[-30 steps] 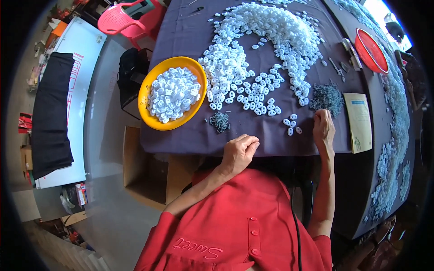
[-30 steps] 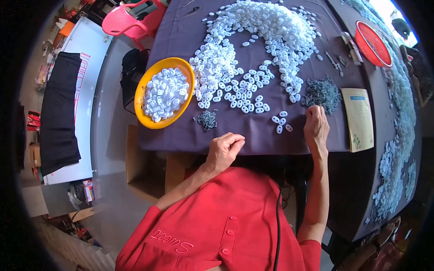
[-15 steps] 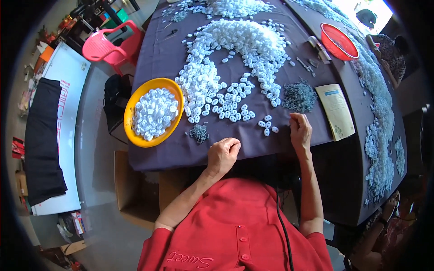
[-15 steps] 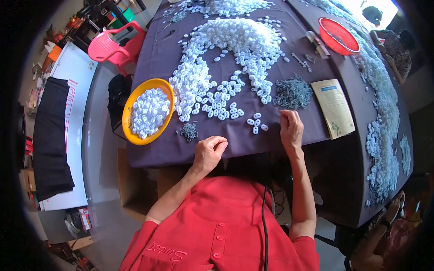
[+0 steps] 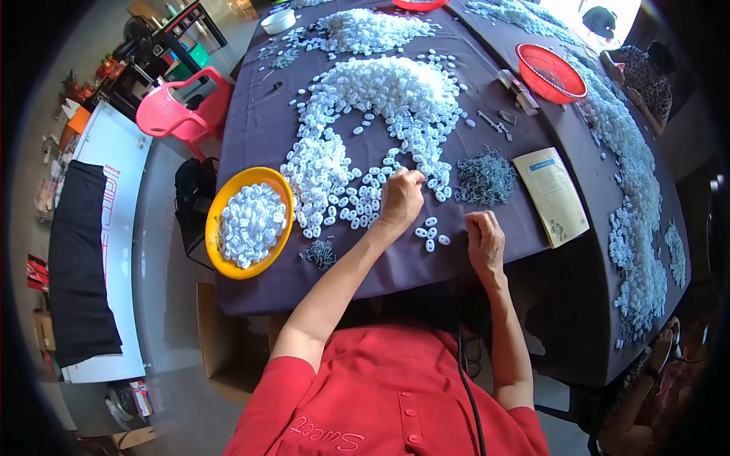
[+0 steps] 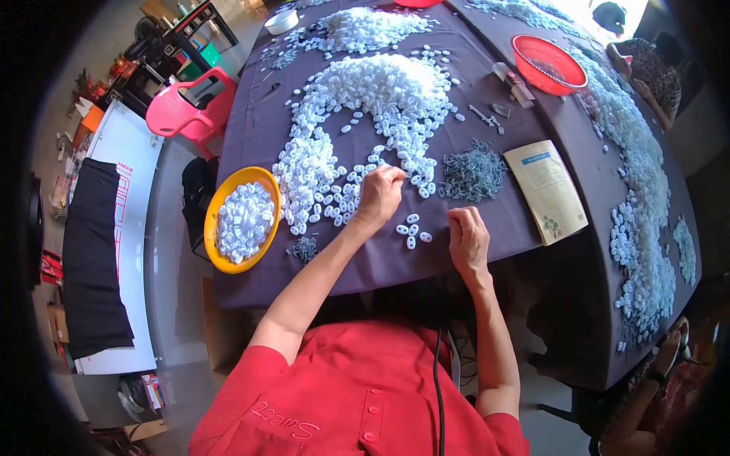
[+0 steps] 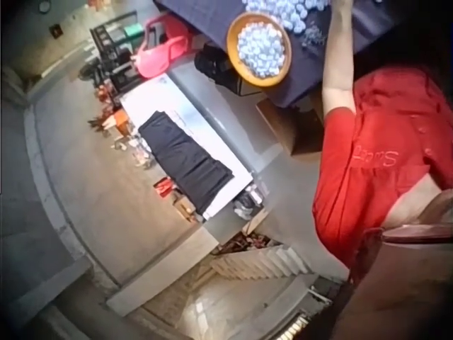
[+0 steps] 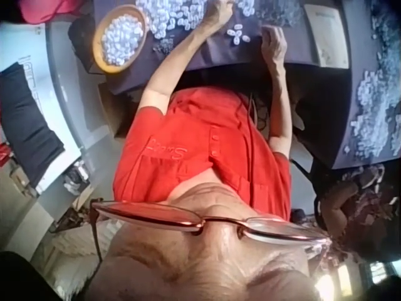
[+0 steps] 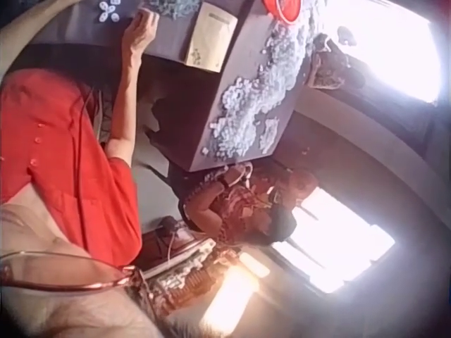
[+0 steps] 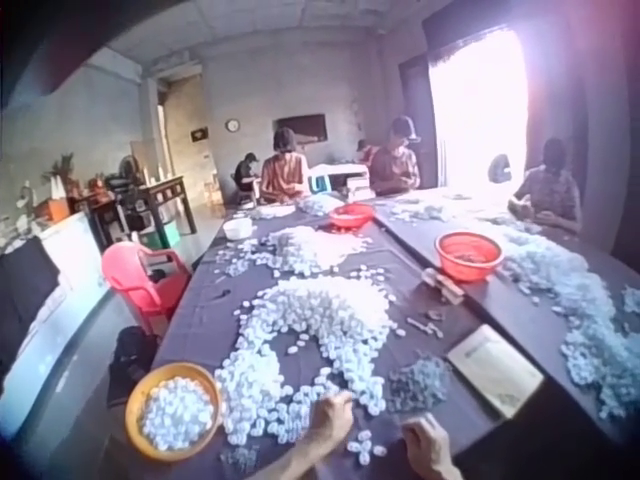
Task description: The person assembles small plastic parts together by hand and places the assembled components into a yellow plate.
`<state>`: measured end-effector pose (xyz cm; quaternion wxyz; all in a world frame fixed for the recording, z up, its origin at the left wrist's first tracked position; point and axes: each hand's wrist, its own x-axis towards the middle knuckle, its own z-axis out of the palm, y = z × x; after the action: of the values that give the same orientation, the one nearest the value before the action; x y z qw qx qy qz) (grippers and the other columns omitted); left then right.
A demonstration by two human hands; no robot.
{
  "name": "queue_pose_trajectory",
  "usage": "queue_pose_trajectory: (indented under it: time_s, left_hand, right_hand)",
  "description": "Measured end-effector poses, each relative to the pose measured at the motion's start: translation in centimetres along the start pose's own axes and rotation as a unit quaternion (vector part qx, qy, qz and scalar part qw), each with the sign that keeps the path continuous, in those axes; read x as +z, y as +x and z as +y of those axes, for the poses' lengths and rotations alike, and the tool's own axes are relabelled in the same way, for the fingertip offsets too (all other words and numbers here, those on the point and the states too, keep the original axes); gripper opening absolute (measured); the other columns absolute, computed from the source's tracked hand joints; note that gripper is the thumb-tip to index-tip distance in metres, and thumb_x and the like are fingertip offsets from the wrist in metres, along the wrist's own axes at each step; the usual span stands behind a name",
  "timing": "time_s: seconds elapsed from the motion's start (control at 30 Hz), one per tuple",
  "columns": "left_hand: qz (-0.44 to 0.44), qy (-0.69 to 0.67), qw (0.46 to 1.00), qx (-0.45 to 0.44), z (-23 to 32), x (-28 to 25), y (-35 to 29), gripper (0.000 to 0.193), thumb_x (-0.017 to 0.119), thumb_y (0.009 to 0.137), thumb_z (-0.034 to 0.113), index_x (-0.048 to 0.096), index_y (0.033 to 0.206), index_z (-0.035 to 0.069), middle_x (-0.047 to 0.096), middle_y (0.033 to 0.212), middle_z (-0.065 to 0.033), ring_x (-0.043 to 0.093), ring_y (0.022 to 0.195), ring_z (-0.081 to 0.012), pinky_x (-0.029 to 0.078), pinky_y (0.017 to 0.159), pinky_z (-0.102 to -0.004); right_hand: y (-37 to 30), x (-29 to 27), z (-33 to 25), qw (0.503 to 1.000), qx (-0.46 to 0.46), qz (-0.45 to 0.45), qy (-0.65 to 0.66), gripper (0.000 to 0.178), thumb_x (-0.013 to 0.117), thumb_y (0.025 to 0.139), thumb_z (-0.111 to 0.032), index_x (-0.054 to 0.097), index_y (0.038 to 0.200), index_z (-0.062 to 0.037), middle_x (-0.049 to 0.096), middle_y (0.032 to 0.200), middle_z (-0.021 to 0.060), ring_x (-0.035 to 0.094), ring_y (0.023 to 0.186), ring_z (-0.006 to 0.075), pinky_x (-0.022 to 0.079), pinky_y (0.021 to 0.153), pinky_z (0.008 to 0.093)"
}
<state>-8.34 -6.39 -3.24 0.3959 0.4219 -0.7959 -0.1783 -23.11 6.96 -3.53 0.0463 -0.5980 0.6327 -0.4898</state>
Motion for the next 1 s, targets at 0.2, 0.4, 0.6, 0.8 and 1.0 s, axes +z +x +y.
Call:
queue_pose_trajectory:
  time_s: [0.2,0.4,0.6,0.8,1.0]
  left_hand:
    - [-0.039,0.015,0.999,0.0,-1.3,2.7,1.6,0.007,0.064,0.067,0.0,0.063,0.074,0.0,0.058,0.073,-0.0169,0.058,0.073,-0.0321,0.048,0.066,-0.0386]
    - [-0.103,0.068,0.992,-0.026,-1.1,1.8,2.2,0.008,0.066,0.067,0.002,0.06,0.073,0.001,0.058,0.078,-0.0179,0.058,0.077,-0.0333,0.047,0.071,-0.0407]
    - [-0.072,-0.004,0.997,0.028,-0.8,0.3,1.0,0.006,0.058,0.067,0.0,0.053,0.064,0.0,0.058,0.073,-0.0213,0.058,0.073,-0.0354,0.047,0.064,-0.0402]
    - [-0.091,-0.456,0.834,-0.296,3.6,-5.0,-3.1,0.008,0.065,0.075,0.005,0.059,0.08,0.003,0.06,0.066,-0.0017,0.057,0.054,-0.0074,0.044,0.045,-0.0183]
    - [-0.051,-0.585,0.728,-0.354,4.6,-6.8,-7.2,0.006,0.061,0.08,0.0,0.062,0.086,0.002,0.064,0.077,-0.0075,0.064,0.066,-0.0162,0.055,0.06,-0.0275]
  right_hand:
    - [0.2,-0.1,0.5,1.0,-0.009,-0.004,-0.013,0.008,0.055,0.076,0.002,0.054,0.083,-0.0026,0.054,0.078,0.0117,0.057,0.074,0.0296,0.046,0.064,0.0347]
    - [0.3,0.1,0.3,0.999,-0.031,-0.01,-0.03,0.008,0.054,0.077,0.003,0.054,0.083,-0.0023,0.054,0.078,0.0116,0.056,0.072,0.0289,0.046,0.063,0.0347]
    - [0.2,-0.1,-0.3,1.0,0.012,-0.019,-0.01,0.007,0.053,0.079,0.002,0.055,0.084,-0.0024,0.053,0.077,0.0121,0.056,0.07,0.0292,0.045,0.061,0.0337]
    - [1.0,0.5,-2.3,0.994,0.046,-0.063,0.075,0.007,0.055,0.079,0.002,0.056,0.084,-0.0015,0.056,0.076,0.0104,0.058,0.068,0.0224,0.045,0.06,0.0293]
    - [0.9,1.9,-7.6,0.952,0.087,-0.128,0.263,0.007,0.057,0.08,0.005,0.058,0.085,-0.0005,0.055,0.078,0.0056,0.056,0.07,0.0109,0.044,0.06,0.0238]
